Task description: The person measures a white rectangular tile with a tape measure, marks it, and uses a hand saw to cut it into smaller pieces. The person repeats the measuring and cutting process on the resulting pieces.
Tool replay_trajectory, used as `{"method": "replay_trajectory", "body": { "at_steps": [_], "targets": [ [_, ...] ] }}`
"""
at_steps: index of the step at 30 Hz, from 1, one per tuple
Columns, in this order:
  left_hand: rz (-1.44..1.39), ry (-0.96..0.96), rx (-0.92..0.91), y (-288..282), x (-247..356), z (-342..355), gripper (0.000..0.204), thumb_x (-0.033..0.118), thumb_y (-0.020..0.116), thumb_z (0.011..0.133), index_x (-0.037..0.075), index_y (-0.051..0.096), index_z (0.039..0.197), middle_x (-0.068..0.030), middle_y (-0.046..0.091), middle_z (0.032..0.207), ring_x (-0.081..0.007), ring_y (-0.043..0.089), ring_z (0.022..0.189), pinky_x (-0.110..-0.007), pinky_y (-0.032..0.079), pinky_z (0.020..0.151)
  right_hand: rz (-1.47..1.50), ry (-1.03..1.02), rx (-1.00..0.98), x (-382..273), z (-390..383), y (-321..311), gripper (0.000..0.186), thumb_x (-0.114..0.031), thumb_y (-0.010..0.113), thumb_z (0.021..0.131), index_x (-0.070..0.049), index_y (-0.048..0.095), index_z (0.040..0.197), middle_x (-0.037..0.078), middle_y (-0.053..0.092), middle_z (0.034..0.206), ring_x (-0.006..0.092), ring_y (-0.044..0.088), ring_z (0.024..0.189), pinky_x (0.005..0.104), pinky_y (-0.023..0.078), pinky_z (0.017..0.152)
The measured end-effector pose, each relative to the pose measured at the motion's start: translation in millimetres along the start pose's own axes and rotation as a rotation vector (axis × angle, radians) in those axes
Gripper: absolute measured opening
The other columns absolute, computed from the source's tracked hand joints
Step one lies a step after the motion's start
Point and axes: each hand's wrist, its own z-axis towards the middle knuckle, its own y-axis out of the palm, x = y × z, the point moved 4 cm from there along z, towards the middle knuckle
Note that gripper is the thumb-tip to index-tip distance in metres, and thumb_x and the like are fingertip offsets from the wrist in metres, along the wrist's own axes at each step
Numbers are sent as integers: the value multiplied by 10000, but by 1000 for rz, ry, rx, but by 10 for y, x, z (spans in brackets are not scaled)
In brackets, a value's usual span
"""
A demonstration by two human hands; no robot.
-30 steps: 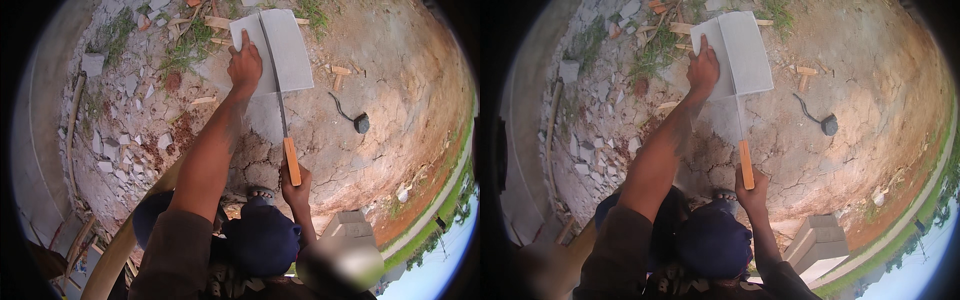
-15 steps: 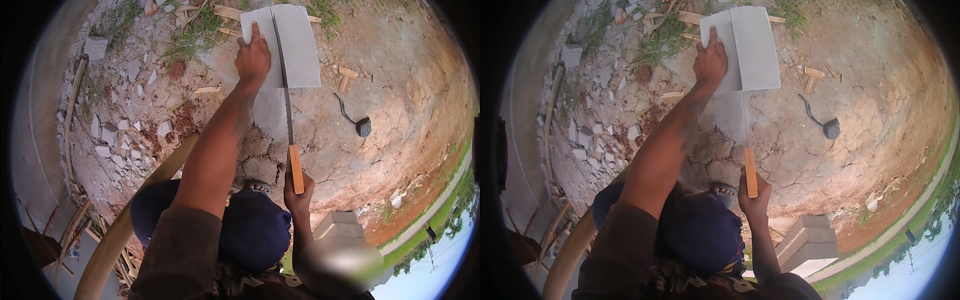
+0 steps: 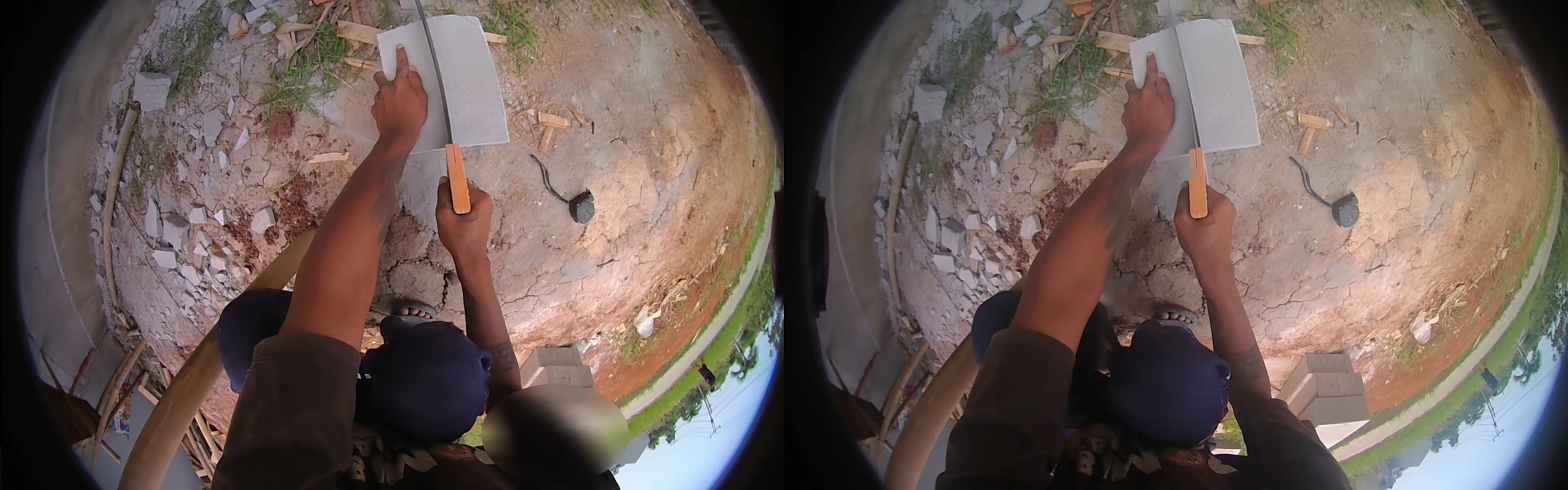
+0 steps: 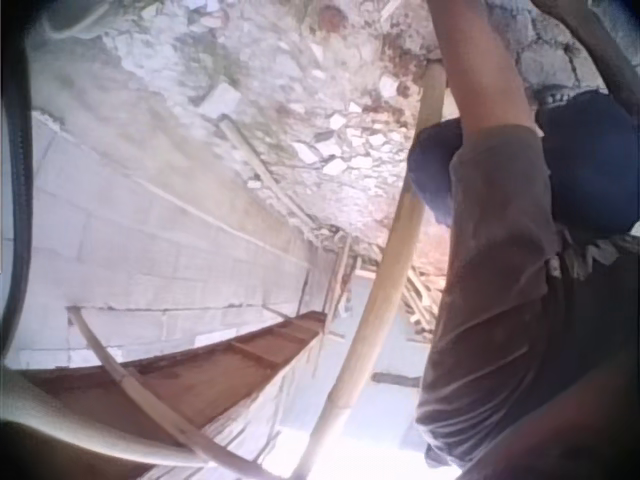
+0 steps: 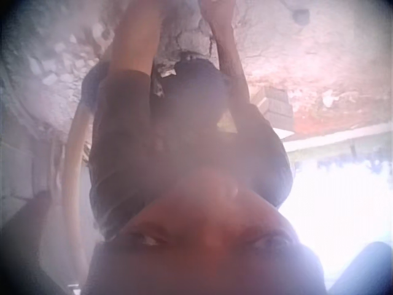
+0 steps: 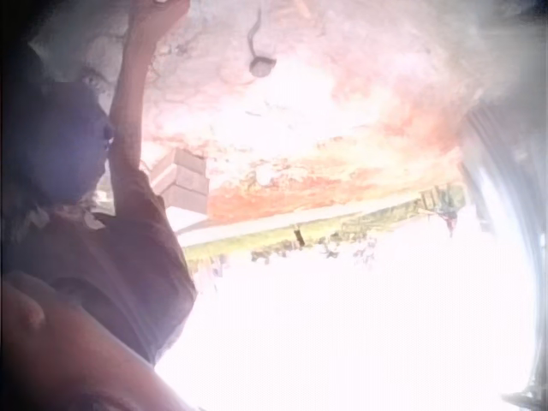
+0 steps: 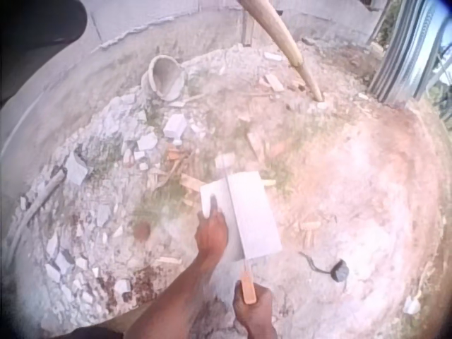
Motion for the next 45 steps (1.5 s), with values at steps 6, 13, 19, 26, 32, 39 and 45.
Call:
{"method": "replay_trajectory", "body": {
  "at_steps": [6,13,19,26,32,39,45],
  "targets": [
    [23,-10,60,-47,-56,18,523,377,413,1097,271,407,1610,-316,569,1174,-486,713,938,-579,577,799,4,-5,27,519,-1165,-433,301,-127,681,989,15,617,730,102,586,589,109,536,520,343,441,510],
    [6,-34,-14,-4,-50,-19,528,387,403,1097,284,391,1615,-296,565,1192,-482,708,944,-579,575,822,-16,75,0,153,-66,-32,408,-198,708,990,25,577,675,49,505,536,94,457,511,342,375,486],
    [13,-56,26,1,-36,20,533,396,397,1097,295,380,1619,-286,554,1225,-479,703,991,-581,560,871,-30,140,-42,485,-1313,-542,349,-134,702,972,24,597,679,53,530,534,87,494,521,341,397,497],
    [48,-31,44,24,-28,30,529,398,384,1097,294,386,1616,-283,553,1219,-469,702,998,-580,553,881,-7,63,-42,-68,37,-89,394,-179,687,975,18,561,659,38,479,527,91,419,503,342,369,487],
    [18,-24,21,-36,-3,29,540,399,384,1096,272,376,1621,-294,559,1202,-474,706,948,-580,564,848,29,51,-36,705,-1125,-355,344,-144,700,961,11,609,668,25,573,563,77,524,539,311,418,511],
    [41,-21,24,25,-29,-7,547,404,400,1092,256,383,1618,-314,573,1152,-467,714,897,-586,570,831,97,-6,-27,378,-47,-41,361,-133,687,951,22,540,660,64,513,528,103,425,479,372,350,469],
    [70,-17,86,41,-82,49,535,402,413,1093,272,399,1611,-335,566,1230,-488,712,968,-586,573,823,15,106,-100,457,-668,-211,322,-144,689,952,20,617,685,128,571,542,166,537,467,368,432,497]
  ]
}}
